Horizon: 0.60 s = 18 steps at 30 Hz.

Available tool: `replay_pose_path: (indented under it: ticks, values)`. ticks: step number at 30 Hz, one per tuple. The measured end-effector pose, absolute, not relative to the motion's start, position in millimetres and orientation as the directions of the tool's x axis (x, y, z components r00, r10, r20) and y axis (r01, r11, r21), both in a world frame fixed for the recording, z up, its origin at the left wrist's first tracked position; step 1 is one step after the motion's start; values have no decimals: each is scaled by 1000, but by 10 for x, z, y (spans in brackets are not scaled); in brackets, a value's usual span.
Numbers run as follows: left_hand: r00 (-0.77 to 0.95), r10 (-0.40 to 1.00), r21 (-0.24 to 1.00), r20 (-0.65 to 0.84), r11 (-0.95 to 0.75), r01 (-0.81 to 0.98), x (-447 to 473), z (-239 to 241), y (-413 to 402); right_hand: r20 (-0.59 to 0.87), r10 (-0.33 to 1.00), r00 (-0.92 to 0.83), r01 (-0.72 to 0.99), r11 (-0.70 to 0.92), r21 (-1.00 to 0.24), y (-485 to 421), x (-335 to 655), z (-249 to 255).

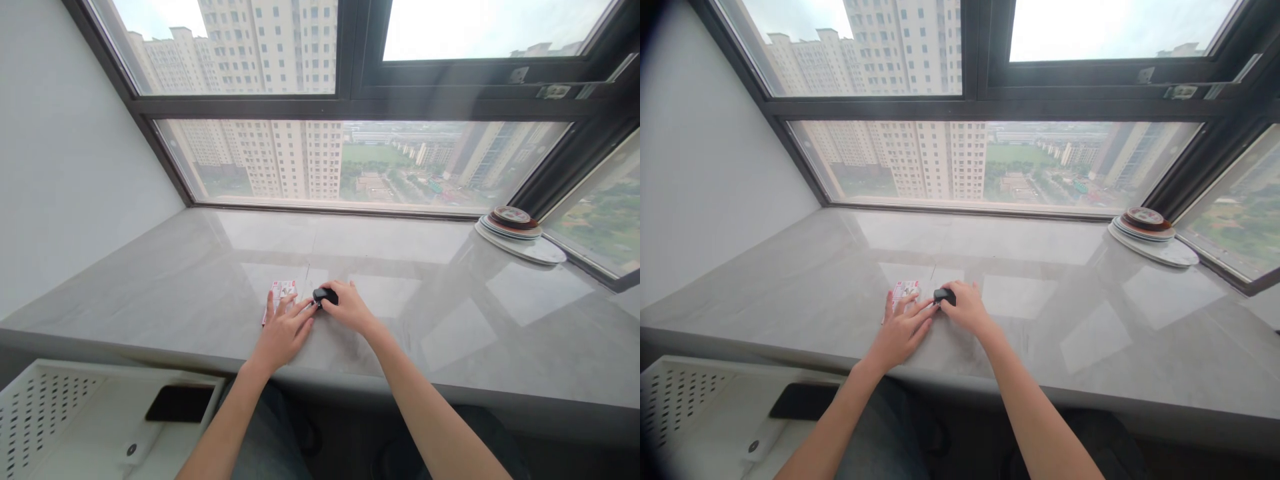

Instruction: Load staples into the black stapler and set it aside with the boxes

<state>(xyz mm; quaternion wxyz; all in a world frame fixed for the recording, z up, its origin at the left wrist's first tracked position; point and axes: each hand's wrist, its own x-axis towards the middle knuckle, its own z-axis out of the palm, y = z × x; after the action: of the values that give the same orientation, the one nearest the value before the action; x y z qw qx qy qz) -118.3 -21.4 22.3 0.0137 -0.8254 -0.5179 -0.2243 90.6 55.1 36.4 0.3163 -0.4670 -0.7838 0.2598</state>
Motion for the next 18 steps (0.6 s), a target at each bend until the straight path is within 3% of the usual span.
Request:
replay_pose_path:
  ticks: [8,13,18]
  values:
    - [324,862,218,390,-428,877,-1180,186,-171,243,915,-321,212,320,-923,583,963,288]
    - [305,844,235,441,-437,868,-1203,192,-180,237,908,-345,489,389,-780,520,900,358]
    - [-4,840,351,543,-222,909,-1321,226,-143,137,914,-381,566,348,-748,528,1020,475]
